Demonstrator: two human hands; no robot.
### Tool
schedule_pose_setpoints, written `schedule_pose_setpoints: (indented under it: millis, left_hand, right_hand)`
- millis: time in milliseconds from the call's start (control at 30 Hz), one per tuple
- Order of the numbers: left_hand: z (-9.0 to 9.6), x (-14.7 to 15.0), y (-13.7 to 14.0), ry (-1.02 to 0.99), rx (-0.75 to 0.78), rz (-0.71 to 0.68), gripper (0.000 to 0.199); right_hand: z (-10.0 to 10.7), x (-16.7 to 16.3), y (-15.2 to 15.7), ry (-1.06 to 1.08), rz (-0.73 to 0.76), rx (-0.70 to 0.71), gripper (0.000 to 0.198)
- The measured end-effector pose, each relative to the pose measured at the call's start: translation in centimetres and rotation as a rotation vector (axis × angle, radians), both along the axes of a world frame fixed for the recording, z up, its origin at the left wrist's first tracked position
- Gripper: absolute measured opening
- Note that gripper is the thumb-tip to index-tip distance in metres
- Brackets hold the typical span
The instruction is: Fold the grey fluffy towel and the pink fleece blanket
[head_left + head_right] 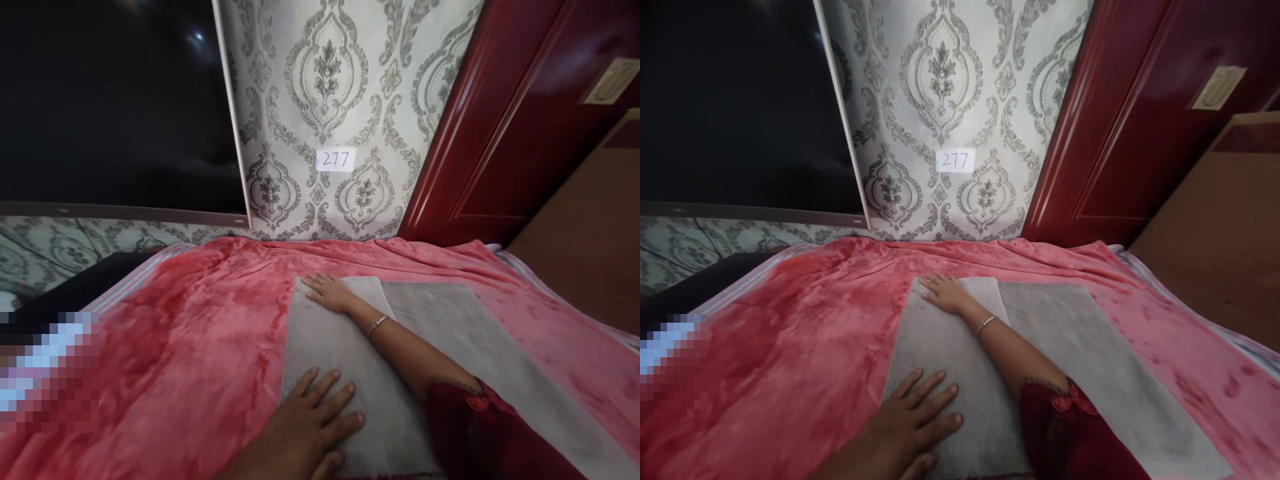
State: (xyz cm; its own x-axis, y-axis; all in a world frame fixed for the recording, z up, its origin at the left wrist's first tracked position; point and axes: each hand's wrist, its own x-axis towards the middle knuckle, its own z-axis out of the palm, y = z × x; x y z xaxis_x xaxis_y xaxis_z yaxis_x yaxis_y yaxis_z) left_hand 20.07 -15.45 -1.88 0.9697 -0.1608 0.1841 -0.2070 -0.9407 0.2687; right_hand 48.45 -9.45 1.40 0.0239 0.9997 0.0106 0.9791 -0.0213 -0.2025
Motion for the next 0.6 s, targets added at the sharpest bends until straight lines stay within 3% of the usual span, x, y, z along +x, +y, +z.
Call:
schedule_pose_setpoints:
  millis: [133, 333, 467, 600]
  left_hand:
    - [-0.3, -0.1, 0.1, -0.019, -0.018, 0.008, 0.069]
    - [1.6, -0.5, 0.0, 0.017, -0.055, 0.031, 0.061]
    - [2.2, -0.6, 0.1, 0.030, -0.056, 0.060, 0.056]
    - [1.8, -0.5, 0.2, 0.003, -0.029, 0.067, 0.056]
  right_hand:
    - [-0.4, 0.9, 0.8, -0.026, -0.091, 0.006, 0.061]
    - [0.6, 0.5, 0.7, -0.049, -0.239, 0.041, 0.063]
    - [1.3, -0.1, -1.7, -0.059, -0.228, 0.058, 0.063]
    - [0.5, 0.5, -6.1, -0.074, -0.155, 0.054, 0.064]
